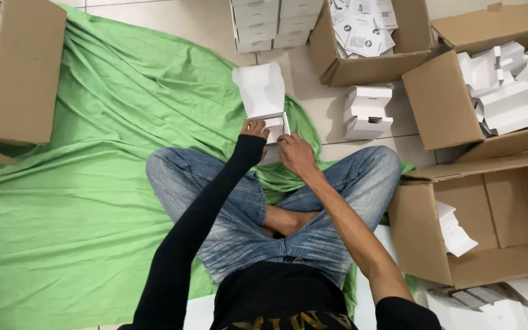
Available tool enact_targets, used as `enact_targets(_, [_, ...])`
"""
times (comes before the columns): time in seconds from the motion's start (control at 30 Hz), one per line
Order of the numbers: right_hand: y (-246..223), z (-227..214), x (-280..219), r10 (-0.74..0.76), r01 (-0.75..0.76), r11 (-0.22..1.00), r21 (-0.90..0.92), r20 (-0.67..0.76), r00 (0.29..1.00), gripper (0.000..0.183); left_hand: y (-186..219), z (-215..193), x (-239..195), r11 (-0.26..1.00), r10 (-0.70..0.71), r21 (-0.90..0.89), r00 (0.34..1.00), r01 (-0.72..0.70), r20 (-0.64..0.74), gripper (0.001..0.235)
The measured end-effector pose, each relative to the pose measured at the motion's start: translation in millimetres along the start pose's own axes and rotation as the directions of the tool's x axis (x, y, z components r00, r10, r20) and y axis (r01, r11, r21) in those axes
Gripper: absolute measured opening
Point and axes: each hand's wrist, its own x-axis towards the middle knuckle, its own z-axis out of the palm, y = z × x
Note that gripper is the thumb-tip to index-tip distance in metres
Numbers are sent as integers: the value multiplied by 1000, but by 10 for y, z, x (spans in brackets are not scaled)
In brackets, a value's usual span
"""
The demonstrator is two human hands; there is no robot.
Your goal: The person sits on the floor and packs small white boxes. They open the boxes, insert a white paper insert and a small green item, then close the boxes and place them in a stack.
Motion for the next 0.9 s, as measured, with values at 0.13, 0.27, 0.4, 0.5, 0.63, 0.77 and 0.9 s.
enact_targets(0.13, [71, 25, -10, -5, 4, 1000, -18, -30, 1000, 31, -79, 341, 12, 999, -17, -37, 999, 18, 45, 36])
enact_targets(0.27, [32, -78, -41, 18, -14, 998, 66, -64, 998, 43, 28, 188, -137, 1000, 10, -4, 1000, -10, -29, 21])
enact_targets(0.4, [-90, -406, -54, 146, -74, 963, 258, -275, 950, 44, 395, -623, -97, 965, -195, -205, 972, 166, -131, 21])
enact_targets(0.5, [-44, -466, -141, 492, -299, 524, 797, 3, 871, 47, 571, -784, -207, 933, -282, -261, 955, 249, -96, 23])
enact_targets(0.63, [228, -358, -327, 469, -304, 211, 929, 176, 866, 56, 924, -885, -38, 951, -197, -274, 963, 142, -183, 38])
enact_targets(0.77, [656, -429, -634, 548, -185, 311, 932, -17, 837, 50, 1026, -339, 130, 414, -476, -887, 879, 202, -22, 68])
enact_targets(0.9, [1069, -774, -965, 620, -274, 390, 879, -31, 784, 44, 1028, 362, 249, -206, -294, -930, 887, 304, 355, 51])
